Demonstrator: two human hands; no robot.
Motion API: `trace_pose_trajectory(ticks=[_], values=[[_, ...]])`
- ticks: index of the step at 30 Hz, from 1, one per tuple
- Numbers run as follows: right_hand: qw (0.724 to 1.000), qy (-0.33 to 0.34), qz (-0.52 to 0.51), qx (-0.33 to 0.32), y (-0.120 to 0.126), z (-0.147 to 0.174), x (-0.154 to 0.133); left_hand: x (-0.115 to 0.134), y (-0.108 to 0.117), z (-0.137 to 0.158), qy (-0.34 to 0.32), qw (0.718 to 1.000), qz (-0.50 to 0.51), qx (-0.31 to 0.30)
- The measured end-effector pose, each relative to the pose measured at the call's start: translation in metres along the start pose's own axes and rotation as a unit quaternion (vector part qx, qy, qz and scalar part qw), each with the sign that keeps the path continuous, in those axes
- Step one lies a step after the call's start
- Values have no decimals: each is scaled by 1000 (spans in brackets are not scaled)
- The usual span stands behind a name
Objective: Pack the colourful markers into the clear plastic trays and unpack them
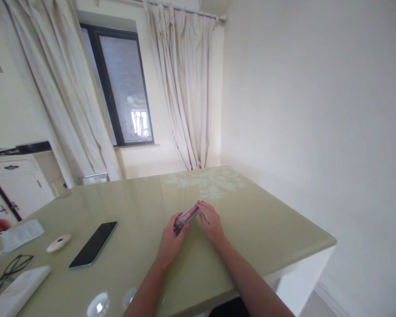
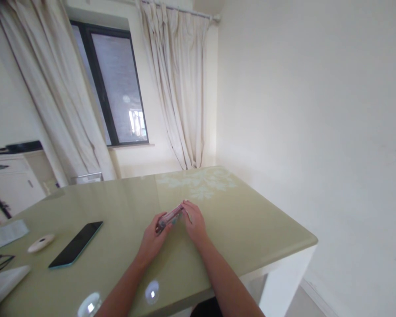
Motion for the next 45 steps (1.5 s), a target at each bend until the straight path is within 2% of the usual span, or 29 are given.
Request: trace_pose_trajectory(ticks=[3,5,9,13,16,20,24,30,34,38,40,42,45], values=[[990,-126,-40,45,4,0,13,-2,-6,3,-41,997,-48,-45],[984,-167,-46,51,5,-2,18,-4,-8,4,-59,994,-66,-58],[990,-141,13,20,6,-1,12,-11,-10,4,-49,996,-42,-69],[990,-62,107,-68,3,7,-13,-18,-16,4,2,991,77,-107],[968,-34,195,-152,-8,16,-29,-26,-21,4,25,987,114,-107],[929,-72,296,-208,-28,23,-34,-33,-23,2,2,993,71,-91],[901,-107,367,-206,-25,12,-14,-34,-22,4,-15,997,1,-70],[837,-176,493,-161,30,-15,48,-29,-21,8,-15,994,-53,-93],[846,-154,488,-148,51,-18,73,-30,-21,8,-15,994,-63,-92],[887,-104,428,-137,48,-17,66,-26,-20,7,-23,995,-65,-79],[908,-47,378,-176,40,-15,53,-21,-17,6,-35,995,-74,-62],[911,-4,341,-233,32,-13,40,-14,-15,5,-48,994,-87,-48],[903,0,330,-274,25,-9,29,-6,-11,3,-53,993,-104,-27]])
Point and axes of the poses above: each hand's wrist, its own z-axis away from the middle knuckle, its own y-axis out of the back of the hand, x = y × z, the point moved 2 cm from there along -z, towards the middle knuckle, and after that the axes turned 6 degrees about -z, right-handed, at the moved point
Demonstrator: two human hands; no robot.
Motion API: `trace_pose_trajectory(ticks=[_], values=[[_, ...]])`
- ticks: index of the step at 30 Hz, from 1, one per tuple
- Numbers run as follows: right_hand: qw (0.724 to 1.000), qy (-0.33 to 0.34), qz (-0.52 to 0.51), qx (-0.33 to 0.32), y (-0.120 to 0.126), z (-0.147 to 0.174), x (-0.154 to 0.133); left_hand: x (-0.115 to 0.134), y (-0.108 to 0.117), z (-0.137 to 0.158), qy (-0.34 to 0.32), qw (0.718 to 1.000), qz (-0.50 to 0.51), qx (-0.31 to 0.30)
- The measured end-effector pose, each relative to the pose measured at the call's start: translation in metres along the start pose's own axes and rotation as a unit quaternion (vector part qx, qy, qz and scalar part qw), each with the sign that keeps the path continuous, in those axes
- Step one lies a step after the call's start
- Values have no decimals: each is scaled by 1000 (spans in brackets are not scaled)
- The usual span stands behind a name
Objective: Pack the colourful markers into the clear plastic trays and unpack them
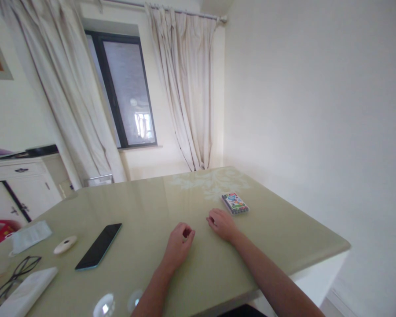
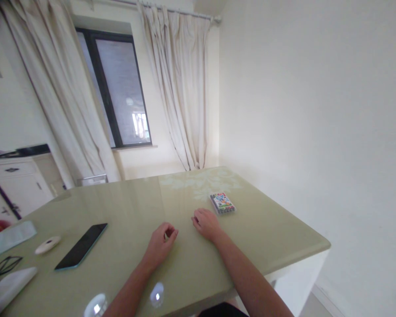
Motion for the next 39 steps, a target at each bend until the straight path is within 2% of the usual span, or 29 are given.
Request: trace_pose_trajectory(ticks=[8,13,18,20,22,24,26,28,30,32,33,35,39], values=[[998,-69,4,-14,-2,1,6,8,12,0,16,996,-19,89],[991,-135,-4,22,0,0,8,18,16,-1,14,992,-14,127],[975,-198,-25,94,10,0,27,21,16,-24,5,993,-21,117],[964,-217,-31,148,18,3,42,14,19,-30,0,994,-32,107],[940,-238,-36,243,27,9,61,2,24,-30,4,994,-43,105],[911,-288,-14,295,32,16,80,-10,30,-25,20,992,-55,116],[898,-353,3,262,31,21,95,-19,32,-18,33,989,-67,127],[905,-380,1,193,25,21,100,-23,32,-13,32,989,-79,124],[918,-368,-8,146,18,18,92,-21,29,-11,21,990,-90,107],[934,-331,-13,135,10,12,73,-16,27,-11,6,991,-98,86],[947,-294,-22,124,5,8,59,-13,26,-11,-2,992,-97,77],[975,-176,-86,103,-3,0,28,-8,24,-10,-24,994,-98,52],[971,-93,-198,99,-11,-7,-15,-7,18,-5,-31,985,-172,-14]])
Point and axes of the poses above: each hand's wrist, its own z-axis away from the middle knuckle, its own y-axis out of the back of the hand, x = y × z, the point moved 2 cm from there along -z, towards the middle knuckle, and after that the axes turned 6 degrees about -z, right-handed, at the moved point
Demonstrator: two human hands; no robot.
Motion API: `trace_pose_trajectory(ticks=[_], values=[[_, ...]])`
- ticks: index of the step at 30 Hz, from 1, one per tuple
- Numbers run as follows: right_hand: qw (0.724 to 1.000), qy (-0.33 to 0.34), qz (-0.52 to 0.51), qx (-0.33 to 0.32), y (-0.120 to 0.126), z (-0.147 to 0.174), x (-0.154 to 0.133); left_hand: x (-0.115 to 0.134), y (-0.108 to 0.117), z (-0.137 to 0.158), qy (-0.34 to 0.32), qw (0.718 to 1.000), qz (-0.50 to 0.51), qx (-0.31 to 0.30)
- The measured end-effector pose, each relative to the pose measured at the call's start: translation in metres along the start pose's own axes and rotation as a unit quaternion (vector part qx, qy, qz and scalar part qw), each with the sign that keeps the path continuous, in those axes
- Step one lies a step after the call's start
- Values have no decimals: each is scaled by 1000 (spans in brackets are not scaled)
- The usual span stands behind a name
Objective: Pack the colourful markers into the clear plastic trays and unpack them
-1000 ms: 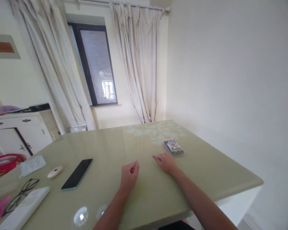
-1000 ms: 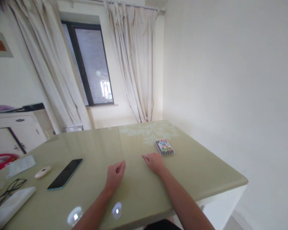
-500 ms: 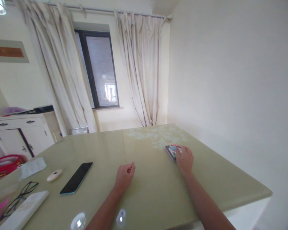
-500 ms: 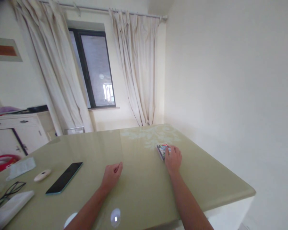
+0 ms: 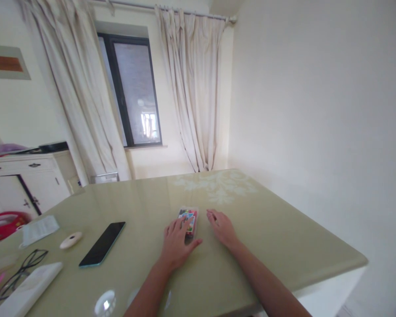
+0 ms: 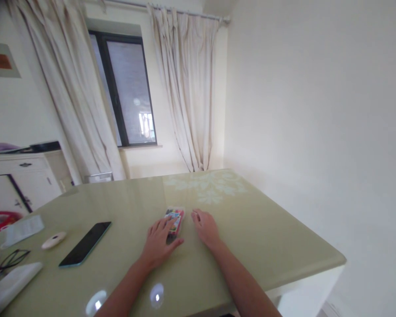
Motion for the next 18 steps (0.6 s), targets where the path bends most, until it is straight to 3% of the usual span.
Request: trace_pose_trajectory(ticks=[3,8,10,14,18], values=[[997,66,-10,-49,-2,7,-9,-3,-7,2,30,998,-58,-20],[991,104,38,-77,5,12,-11,-16,-6,-1,114,990,-82,-8],[981,159,64,-93,3,7,-20,-22,0,-3,80,996,-39,-8],[935,334,56,-108,-16,-8,-50,-29,15,-7,21,990,137,-11],[932,359,27,-50,-34,-18,-71,-28,23,-7,55,976,210,10]])
Point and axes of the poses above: each hand's wrist, its own z-axis away from the middle knuckle, its own y-axis out of the back of the hand, x = y × z, the point moved 2 cm from there along -z, towards the middle knuckle, and after that the axes turned 6 degrees about -z, right-handed, at the moved point
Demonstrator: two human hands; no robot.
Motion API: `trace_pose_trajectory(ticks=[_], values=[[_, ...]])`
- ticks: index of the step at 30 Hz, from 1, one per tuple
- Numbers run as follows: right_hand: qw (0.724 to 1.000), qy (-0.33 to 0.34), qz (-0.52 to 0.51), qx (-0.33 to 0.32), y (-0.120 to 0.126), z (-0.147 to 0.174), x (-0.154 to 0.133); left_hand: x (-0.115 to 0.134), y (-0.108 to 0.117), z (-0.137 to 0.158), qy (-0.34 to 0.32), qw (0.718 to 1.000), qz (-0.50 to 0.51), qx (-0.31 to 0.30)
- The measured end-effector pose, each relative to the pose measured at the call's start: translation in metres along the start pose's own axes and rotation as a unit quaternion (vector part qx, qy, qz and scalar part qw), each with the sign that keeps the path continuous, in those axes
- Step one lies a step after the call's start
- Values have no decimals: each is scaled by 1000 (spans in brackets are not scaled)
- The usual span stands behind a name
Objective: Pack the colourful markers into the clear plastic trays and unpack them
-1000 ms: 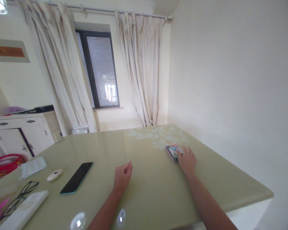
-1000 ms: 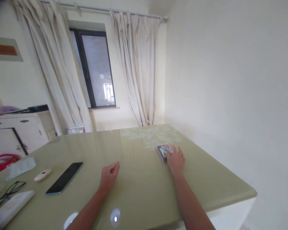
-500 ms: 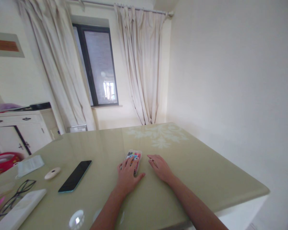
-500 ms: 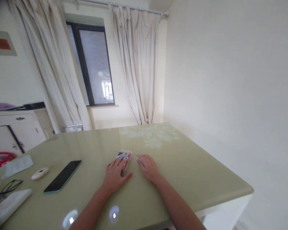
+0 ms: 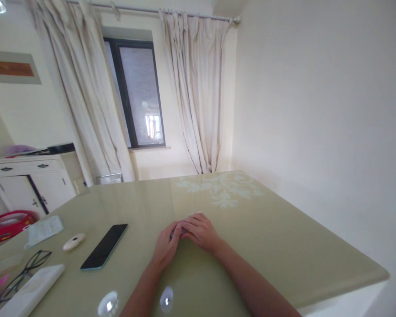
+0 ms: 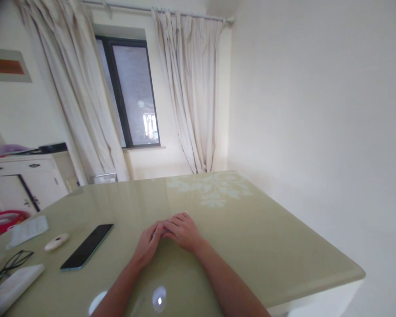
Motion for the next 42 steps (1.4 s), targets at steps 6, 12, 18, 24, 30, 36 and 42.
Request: trace_pose_trajectory(ticks=[6,12,18,24,30,36,42], values=[[999,-22,3,29,1,16,-4,16,-8,4,-24,999,9,-37],[992,-91,-28,83,14,25,3,9,-5,-1,21,998,50,-17],[985,-109,-99,84,22,29,15,-7,3,-5,115,990,85,13],[969,-128,-191,93,25,27,13,-6,2,-4,112,990,80,19],[938,-234,-214,137,24,30,18,4,1,0,89,993,76,-2],[920,-294,-164,203,16,37,34,9,-2,-3,89,989,108,-37],[875,-416,-128,210,7,49,54,0,-2,-6,155,978,132,35]])
Point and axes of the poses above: each hand's wrist, its own z-axis away from the middle knuckle, its own y-axis out of the back of the hand, x = y × z, the point moved 2 cm from there along -z, towards the middle knuckle, and after that the axes turned 6 degrees about -z, right-handed, at the moved point
